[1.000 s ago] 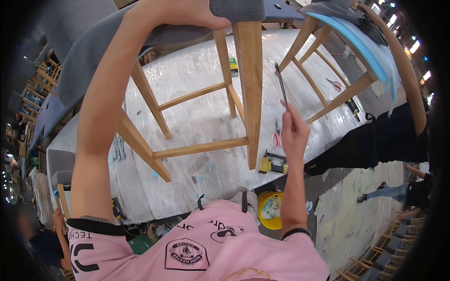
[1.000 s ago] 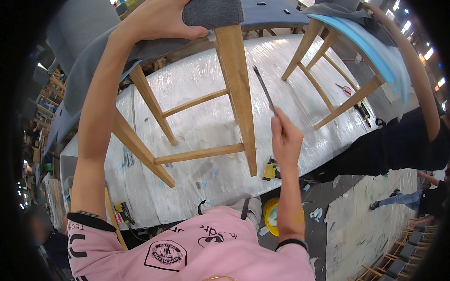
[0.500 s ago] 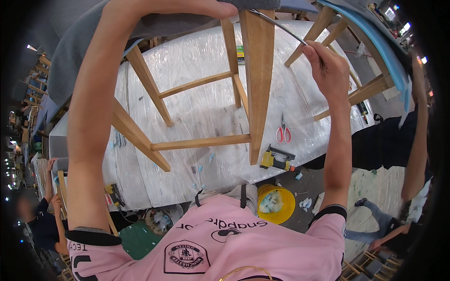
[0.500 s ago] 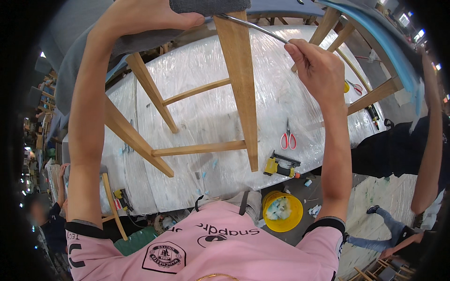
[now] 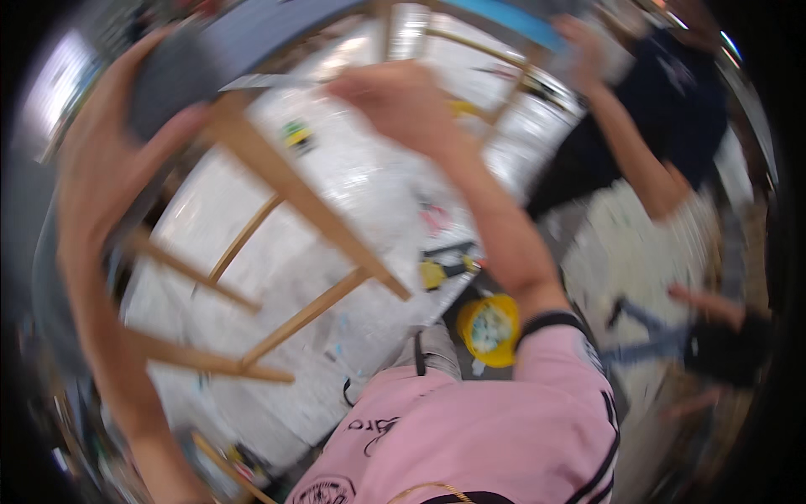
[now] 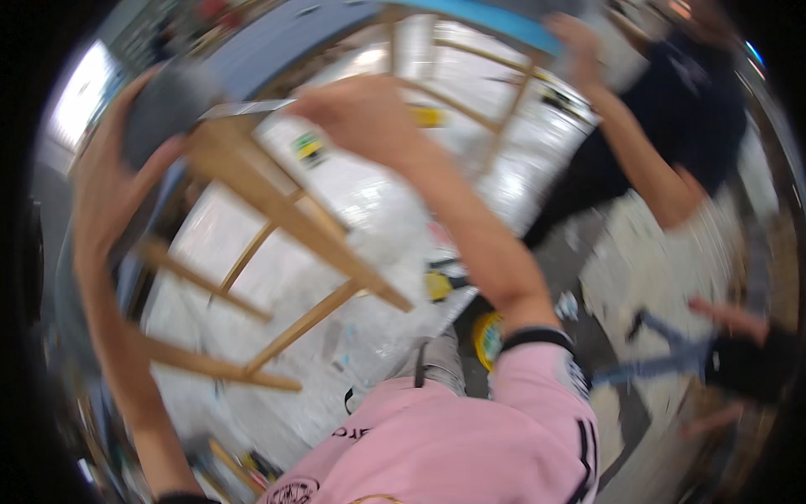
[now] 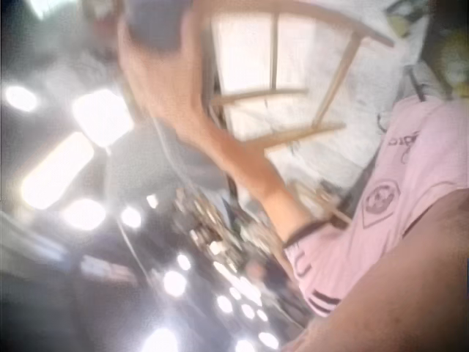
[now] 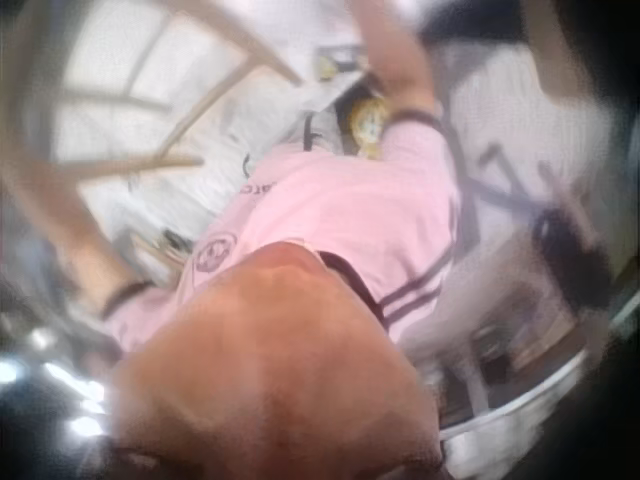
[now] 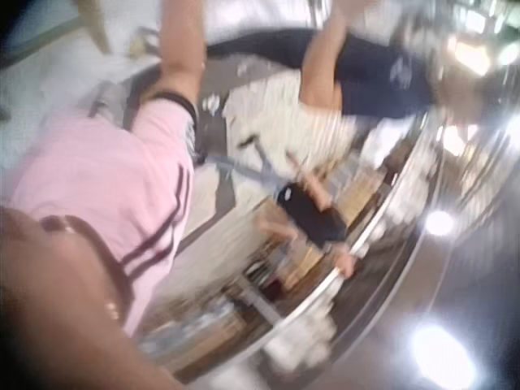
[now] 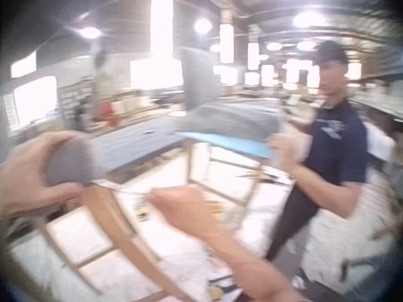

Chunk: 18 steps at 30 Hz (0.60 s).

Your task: The person staples gray fabric to the underside of a wooden chair seat using a pneumatic staple gun, trims excess fabric with scissors, and tucks edges with a screwdriver. The process is repeated on multiple chairs in a workshop setting.

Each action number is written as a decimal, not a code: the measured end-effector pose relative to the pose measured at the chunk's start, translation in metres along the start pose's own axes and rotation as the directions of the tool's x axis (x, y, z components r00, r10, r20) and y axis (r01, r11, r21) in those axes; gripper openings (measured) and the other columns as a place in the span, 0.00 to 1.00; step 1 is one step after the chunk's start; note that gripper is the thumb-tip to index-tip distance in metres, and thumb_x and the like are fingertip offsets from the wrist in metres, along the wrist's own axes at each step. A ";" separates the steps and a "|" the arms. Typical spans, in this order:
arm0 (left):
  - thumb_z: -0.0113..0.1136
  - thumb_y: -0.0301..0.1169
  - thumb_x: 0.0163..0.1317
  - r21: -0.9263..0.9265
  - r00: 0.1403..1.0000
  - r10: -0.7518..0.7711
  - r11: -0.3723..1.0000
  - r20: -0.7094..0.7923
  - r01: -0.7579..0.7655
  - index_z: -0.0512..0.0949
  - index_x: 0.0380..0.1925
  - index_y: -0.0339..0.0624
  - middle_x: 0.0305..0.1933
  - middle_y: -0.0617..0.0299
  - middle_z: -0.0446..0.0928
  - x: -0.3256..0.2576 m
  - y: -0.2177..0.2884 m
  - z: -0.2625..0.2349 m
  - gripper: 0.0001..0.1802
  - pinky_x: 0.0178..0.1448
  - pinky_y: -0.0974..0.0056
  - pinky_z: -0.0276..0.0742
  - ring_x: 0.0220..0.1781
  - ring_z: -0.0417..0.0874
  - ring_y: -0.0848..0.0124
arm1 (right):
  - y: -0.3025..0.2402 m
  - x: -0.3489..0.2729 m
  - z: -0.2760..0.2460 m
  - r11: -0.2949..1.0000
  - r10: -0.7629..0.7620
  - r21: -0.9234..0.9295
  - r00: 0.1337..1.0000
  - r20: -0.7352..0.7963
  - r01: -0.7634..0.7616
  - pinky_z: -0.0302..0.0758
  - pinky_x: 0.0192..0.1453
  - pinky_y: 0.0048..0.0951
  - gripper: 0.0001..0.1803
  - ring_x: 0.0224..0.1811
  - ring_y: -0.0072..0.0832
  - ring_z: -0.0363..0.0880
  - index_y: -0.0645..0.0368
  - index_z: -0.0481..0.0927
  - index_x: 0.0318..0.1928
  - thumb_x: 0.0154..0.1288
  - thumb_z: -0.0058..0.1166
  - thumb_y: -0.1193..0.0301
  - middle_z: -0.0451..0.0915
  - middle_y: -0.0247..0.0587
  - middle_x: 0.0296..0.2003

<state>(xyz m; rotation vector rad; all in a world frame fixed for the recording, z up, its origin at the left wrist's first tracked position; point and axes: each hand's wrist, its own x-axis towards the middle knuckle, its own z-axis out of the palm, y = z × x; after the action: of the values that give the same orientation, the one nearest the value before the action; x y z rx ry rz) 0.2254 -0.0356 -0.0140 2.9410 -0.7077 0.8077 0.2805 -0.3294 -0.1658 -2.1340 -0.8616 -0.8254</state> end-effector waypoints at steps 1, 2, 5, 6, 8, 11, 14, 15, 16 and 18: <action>0.74 0.51 0.57 0.022 0.996 0.082 0.996 -0.040 -0.082 0.71 0.72 0.56 0.67 0.53 0.79 0.003 0.003 0.003 0.43 0.72 0.51 0.73 0.69 0.79 0.54 | 0.004 -0.009 0.003 1.000 -0.009 -0.026 0.997 -0.072 0.007 0.81 0.33 0.37 0.05 0.29 0.37 0.88 0.49 0.89 0.37 0.68 0.65 0.65 0.88 0.38 0.29; 0.74 0.48 0.57 0.083 0.989 0.124 0.990 -0.076 -0.117 0.72 0.71 0.55 0.66 0.52 0.79 -0.001 0.003 0.001 0.41 0.69 0.51 0.76 0.67 0.81 0.54 | -0.003 -0.011 -0.001 0.992 -0.009 -0.127 1.000 -0.014 0.007 0.76 0.29 0.40 0.12 0.25 0.40 0.83 0.50 0.85 0.33 0.70 0.64 0.58 0.83 0.38 0.23; 0.72 0.50 0.60 0.224 0.994 0.101 0.971 -0.052 -0.087 0.71 0.71 0.54 0.66 0.54 0.80 -0.002 0.001 0.004 0.40 0.70 0.50 0.75 0.67 0.81 0.54 | -0.020 -0.032 -0.019 0.991 0.073 -0.107 0.997 -0.022 -0.075 0.74 0.27 0.41 0.17 0.23 0.43 0.80 0.50 0.84 0.31 0.72 0.61 0.53 0.80 0.39 0.20; 0.72 0.51 0.59 0.102 0.992 0.115 0.989 -0.050 -0.110 0.71 0.71 0.54 0.66 0.54 0.80 0.001 0.005 0.008 0.41 0.70 0.50 0.75 0.67 0.81 0.53 | -0.016 -0.047 -0.025 0.988 0.113 -0.100 0.992 -0.046 -0.117 0.74 0.28 0.41 0.15 0.24 0.43 0.81 0.49 0.86 0.34 0.72 0.62 0.54 0.81 0.41 0.22; 0.72 0.53 0.59 -0.035 0.998 0.049 0.998 -0.034 -0.050 0.71 0.71 0.54 0.65 0.55 0.80 -0.006 0.014 -0.008 0.41 0.69 0.50 0.76 0.66 0.81 0.52 | -0.011 -0.075 -0.026 0.991 0.134 0.020 0.986 -0.103 -0.133 0.76 0.29 0.36 0.09 0.25 0.38 0.82 0.50 0.90 0.42 0.71 0.63 0.61 0.86 0.44 0.27; 0.71 0.58 0.58 0.120 0.987 0.142 0.984 -0.080 -0.132 0.70 0.72 0.52 0.66 0.51 0.79 -0.003 0.015 -0.004 0.45 0.69 0.49 0.77 0.64 0.82 0.52 | -0.013 -0.119 -0.048 0.879 0.475 0.039 0.880 -0.001 -0.475 0.73 0.32 0.24 0.10 0.27 0.16 0.76 0.62 0.89 0.44 0.76 0.58 0.71 0.87 0.38 0.29; 0.69 0.53 0.55 0.173 0.991 0.012 0.984 0.133 -0.035 0.62 0.75 0.43 0.68 0.39 0.73 0.007 0.024 -0.019 0.50 0.70 0.48 0.73 0.66 0.77 0.44 | -0.020 -0.127 -0.055 0.909 0.415 0.048 0.909 -0.045 -0.413 0.68 0.27 0.27 0.12 0.21 0.21 0.72 0.63 0.88 0.43 0.76 0.60 0.66 0.78 0.40 0.21; 0.69 0.53 0.56 0.149 0.987 -0.007 0.989 0.158 -0.017 0.62 0.75 0.43 0.69 0.39 0.72 0.003 0.025 -0.026 0.50 0.71 0.48 0.72 0.67 0.77 0.44 | -0.026 -0.118 -0.054 0.909 0.414 0.048 0.910 -0.009 -0.413 0.68 0.27 0.28 0.12 0.21 0.22 0.72 0.63 0.88 0.43 0.76 0.60 0.65 0.78 0.40 0.21; 0.69 0.52 0.57 0.107 0.985 -0.005 0.994 0.175 -0.014 0.62 0.74 0.43 0.69 0.39 0.71 0.003 0.026 -0.031 0.49 0.72 0.47 0.72 0.67 0.76 0.44 | -0.031 -0.111 -0.057 0.906 0.421 0.026 0.907 0.014 -0.422 0.68 0.27 0.28 0.13 0.21 0.22 0.73 0.63 0.88 0.42 0.76 0.60 0.65 0.78 0.40 0.21; 0.70 0.52 0.58 0.087 0.984 0.008 0.996 0.176 -0.024 0.61 0.74 0.43 0.70 0.39 0.71 -0.002 0.027 -0.037 0.49 0.72 0.47 0.71 0.68 0.75 0.44 | -0.028 -0.096 -0.045 0.961 0.272 0.067 0.962 -0.037 -0.269 0.67 0.26 0.30 0.12 0.19 0.27 0.73 0.62 0.88 0.41 0.75 0.61 0.65 0.77 0.42 0.20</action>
<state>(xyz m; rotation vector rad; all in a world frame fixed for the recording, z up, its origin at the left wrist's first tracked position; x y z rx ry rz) 0.1940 -0.0543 0.0145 3.1200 -0.7231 0.6009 0.1900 -0.3799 -0.2024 -2.1102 -0.5471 -0.6932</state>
